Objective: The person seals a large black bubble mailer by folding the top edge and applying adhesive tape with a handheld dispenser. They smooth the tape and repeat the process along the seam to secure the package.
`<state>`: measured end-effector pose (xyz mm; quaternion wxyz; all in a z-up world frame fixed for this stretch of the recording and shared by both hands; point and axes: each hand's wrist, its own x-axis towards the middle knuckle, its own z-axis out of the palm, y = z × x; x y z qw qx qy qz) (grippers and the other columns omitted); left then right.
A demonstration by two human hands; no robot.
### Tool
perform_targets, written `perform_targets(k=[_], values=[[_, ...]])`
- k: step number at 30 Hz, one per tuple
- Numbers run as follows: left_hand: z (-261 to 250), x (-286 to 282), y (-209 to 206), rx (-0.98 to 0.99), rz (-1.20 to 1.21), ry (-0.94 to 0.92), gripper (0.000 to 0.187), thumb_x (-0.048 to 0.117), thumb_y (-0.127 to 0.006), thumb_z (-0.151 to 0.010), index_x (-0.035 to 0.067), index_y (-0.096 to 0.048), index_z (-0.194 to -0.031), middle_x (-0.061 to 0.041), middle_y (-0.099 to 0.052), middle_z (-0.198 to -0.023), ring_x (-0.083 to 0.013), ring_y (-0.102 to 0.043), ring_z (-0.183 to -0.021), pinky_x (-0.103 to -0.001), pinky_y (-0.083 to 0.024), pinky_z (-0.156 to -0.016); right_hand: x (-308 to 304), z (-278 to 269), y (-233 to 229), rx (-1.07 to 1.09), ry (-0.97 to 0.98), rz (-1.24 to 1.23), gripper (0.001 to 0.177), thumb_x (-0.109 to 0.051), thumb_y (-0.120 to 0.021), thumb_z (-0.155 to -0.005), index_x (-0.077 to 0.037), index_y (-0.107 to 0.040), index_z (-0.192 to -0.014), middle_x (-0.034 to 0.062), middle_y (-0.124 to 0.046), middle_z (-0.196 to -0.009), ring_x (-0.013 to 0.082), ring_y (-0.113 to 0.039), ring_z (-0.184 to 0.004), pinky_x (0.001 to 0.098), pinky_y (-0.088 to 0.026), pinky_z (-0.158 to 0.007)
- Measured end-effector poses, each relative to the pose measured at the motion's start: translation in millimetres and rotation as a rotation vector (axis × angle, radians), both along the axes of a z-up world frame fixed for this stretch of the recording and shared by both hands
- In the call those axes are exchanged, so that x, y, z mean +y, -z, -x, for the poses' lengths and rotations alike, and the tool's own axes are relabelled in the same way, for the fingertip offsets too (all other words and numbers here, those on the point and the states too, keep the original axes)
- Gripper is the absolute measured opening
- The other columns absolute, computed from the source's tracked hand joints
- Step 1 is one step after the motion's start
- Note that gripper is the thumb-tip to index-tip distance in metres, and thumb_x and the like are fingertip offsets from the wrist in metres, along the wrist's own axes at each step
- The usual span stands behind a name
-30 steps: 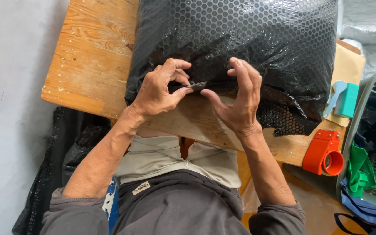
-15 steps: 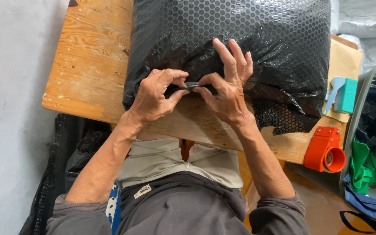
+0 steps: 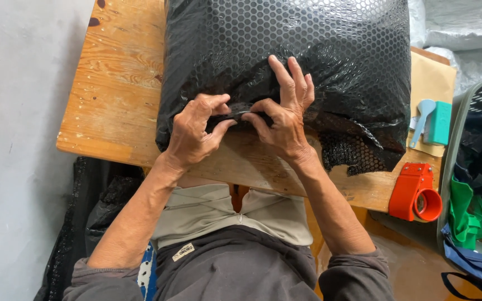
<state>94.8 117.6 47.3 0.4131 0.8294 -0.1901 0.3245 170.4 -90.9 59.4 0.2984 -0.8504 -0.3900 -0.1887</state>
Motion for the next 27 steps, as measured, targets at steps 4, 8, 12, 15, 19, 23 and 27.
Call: perform_targets(k=[4, 8, 12, 15, 19, 23, 27], values=[[-1, -4, 4, 0.094, 0.076, -0.051, 0.059, -0.005, -0.086, -0.089, 0.003, -0.050, -0.135, -0.016, -0.057, -0.124, -0.0194, -0.078, -0.096, -0.027, -0.062, -0.088, 4, 2, 1, 0.017, 0.021, -0.034, 0.024, -0.030, -0.086, -0.095, -0.019, -0.069, -0.083, 0.0108, -0.027, -0.167, 0.0358, -0.014, -0.159, 0.0658, -0.004, -0.126], [-3, -9, 6, 0.079, 0.131, -0.091, 0.061, -0.005, -0.085, -0.090, 0.001, -0.047, -0.137, -0.018, -0.053, -0.120, -0.0207, -0.076, -0.091, -0.030, -0.062, -0.093, 7, 0, 3, 0.003, 0.075, -0.096, 0.036, -0.028, -0.094, -0.087, -0.015, -0.060, -0.089, 0.0127, -0.031, -0.164, 0.0375, -0.024, -0.157, 0.0634, -0.016, -0.125], [-3, -15, 6, 0.085, 0.192, -0.079, 0.061, -0.011, -0.080, -0.090, -0.002, -0.045, -0.139, -0.020, -0.050, -0.126, -0.0211, -0.074, -0.089, -0.037, -0.058, -0.107, 13, -1, -2, -0.024, 0.128, -0.142, 0.046, -0.049, -0.085, -0.091, -0.013, -0.056, -0.095, 0.0145, -0.036, -0.161, 0.0394, -0.032, -0.154, 0.0546, -0.022, -0.121], [-3, -17, 7, 0.061, 0.187, -0.111, 0.053, -0.005, -0.077, -0.096, -0.001, -0.047, -0.139, -0.019, -0.049, -0.126, -0.0206, -0.071, -0.087, -0.036, -0.060, -0.102, 17, -2, -1, -0.046, 0.178, -0.139, 0.047, -0.042, -0.092, -0.087, -0.012, -0.056, -0.095, 0.0138, -0.039, -0.159, 0.0395, -0.036, -0.151, 0.0512, -0.023, -0.121], [-6, -19, 14, 0.051, 0.160, -0.161, 0.057, -0.004, -0.079, -0.095, -0.002, -0.046, -0.141, -0.021, -0.048, -0.126, -0.0222, -0.071, -0.094, -0.037, -0.058, -0.105, 21, -3, -1, -0.047, 0.224, -0.141, 0.050, -0.040, -0.095, -0.082, -0.012, -0.055, -0.095, 0.0113, -0.042, -0.156, 0.0383, -0.040, -0.149, 0.0498, -0.024, -0.117], [-6, -24, 8, -0.025, 0.095, -0.258, 0.061, 0.005, -0.087, -0.092, 0.001, -0.049, -0.139, -0.019, -0.048, -0.122, -0.0228, -0.061, -0.094, -0.035, -0.058, -0.090, 24, -2, -5, -0.046, 0.245, -0.156, 0.045, -0.031, -0.094, -0.083, -0.013, -0.054, -0.094, 0.0114, -0.045, -0.154, 0.0362, -0.043, -0.146, 0.0489, -0.025, -0.114], [-9, -22, -5, -0.093, -0.222, -0.671, 0.073, 0.060, -0.081, -0.093, 0.010, -0.055, -0.140, -0.014, -0.055, -0.125, -0.0300, -0.054, -0.116, -0.043, -0.040, -0.100, 24, -1, -8, -0.021, 0.268, -0.166, 0.045, -0.026, -0.095, -0.080, -0.013, -0.053, -0.093, 0.0097, -0.046, -0.153, 0.0327, -0.043, -0.145, 0.0488, -0.028, -0.109]])
